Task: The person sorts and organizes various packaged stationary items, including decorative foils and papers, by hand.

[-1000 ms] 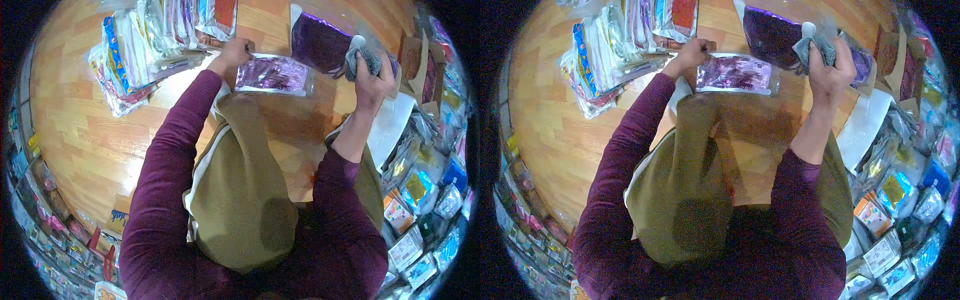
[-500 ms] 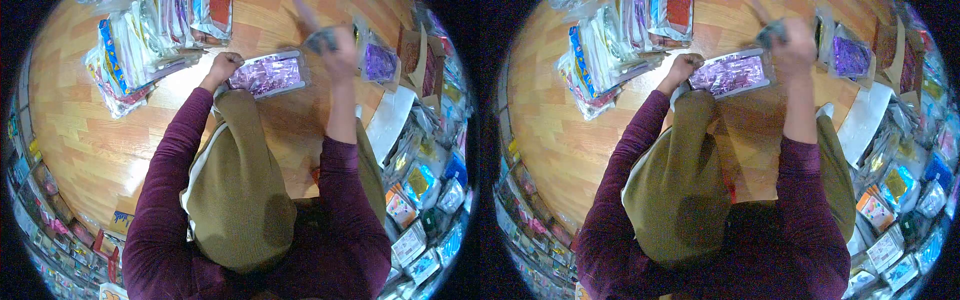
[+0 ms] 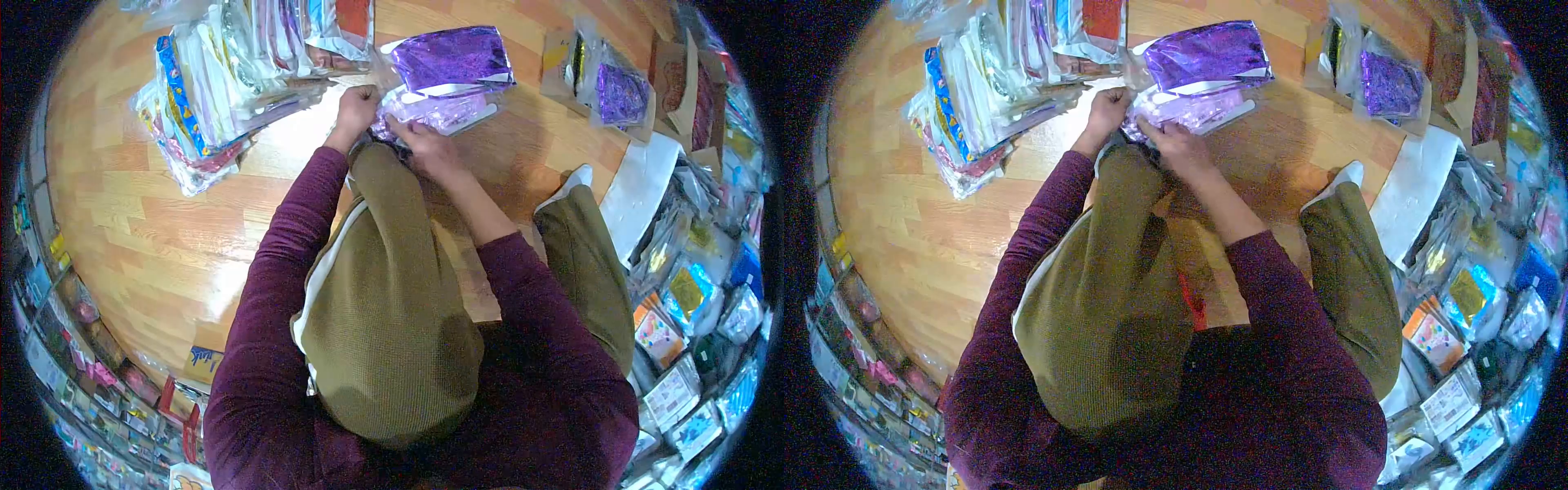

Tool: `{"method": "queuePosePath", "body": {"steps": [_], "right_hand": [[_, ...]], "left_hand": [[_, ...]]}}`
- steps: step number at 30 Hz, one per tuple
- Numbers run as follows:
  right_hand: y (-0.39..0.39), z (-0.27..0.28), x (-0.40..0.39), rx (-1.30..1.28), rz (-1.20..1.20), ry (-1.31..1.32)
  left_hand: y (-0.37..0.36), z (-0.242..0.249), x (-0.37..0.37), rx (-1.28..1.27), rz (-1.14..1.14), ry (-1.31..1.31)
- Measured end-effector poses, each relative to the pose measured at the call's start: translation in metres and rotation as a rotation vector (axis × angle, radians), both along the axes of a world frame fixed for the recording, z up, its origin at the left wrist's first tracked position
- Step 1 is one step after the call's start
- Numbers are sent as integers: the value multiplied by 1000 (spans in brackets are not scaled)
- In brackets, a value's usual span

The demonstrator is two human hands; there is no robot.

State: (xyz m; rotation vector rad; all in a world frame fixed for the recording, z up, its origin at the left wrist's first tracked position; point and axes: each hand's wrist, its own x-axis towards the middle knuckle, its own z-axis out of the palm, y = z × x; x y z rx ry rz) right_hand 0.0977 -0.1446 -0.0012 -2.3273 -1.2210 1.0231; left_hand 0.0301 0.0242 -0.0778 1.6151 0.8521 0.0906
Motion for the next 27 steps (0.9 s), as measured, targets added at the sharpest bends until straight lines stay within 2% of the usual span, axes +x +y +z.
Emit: {"method": "queuePosePath", "body": {"steps": [1,4,5,7,12,14,15,16,17,18,20,21,23,27], "right_hand": [[0,2,-6,87,214,-413],[-1,-9,-10,81,226,-462],[-2,-4,-11,81,222,-460],[-6,9,-12,-177,186,-307],[-27,19,-5,-247,141,-148],[-32,18,3,-250,162,-123],[-34,12,9,44,-51,16],[-35,6,15,336,-262,160],[-29,13,29,96,-258,97],[-21,22,46,-144,-254,34],[-11,13,74,-120,-334,17],[-5,12,84,-117,-336,16],[2,14,97,48,-318,-167],[11,18,102,-46,-218,-183]], "left_hand": [[-1,14,1,80,-20,53],[-4,20,3,207,-27,129],[-5,22,4,253,-16,143],[-6,25,6,256,-20,189],[-2,38,10,265,-71,322],[3,25,10,207,-86,339],[4,19,7,206,-85,340],[4,13,3,42,-26,171],[4,10,-1,-119,33,3],[3,17,-4,-120,33,12],[4,44,-5,-287,38,-4],[5,46,-6,-448,82,-19],[9,49,-8,-394,23,-26],[12,47,-13,-368,-81,-15]]}}
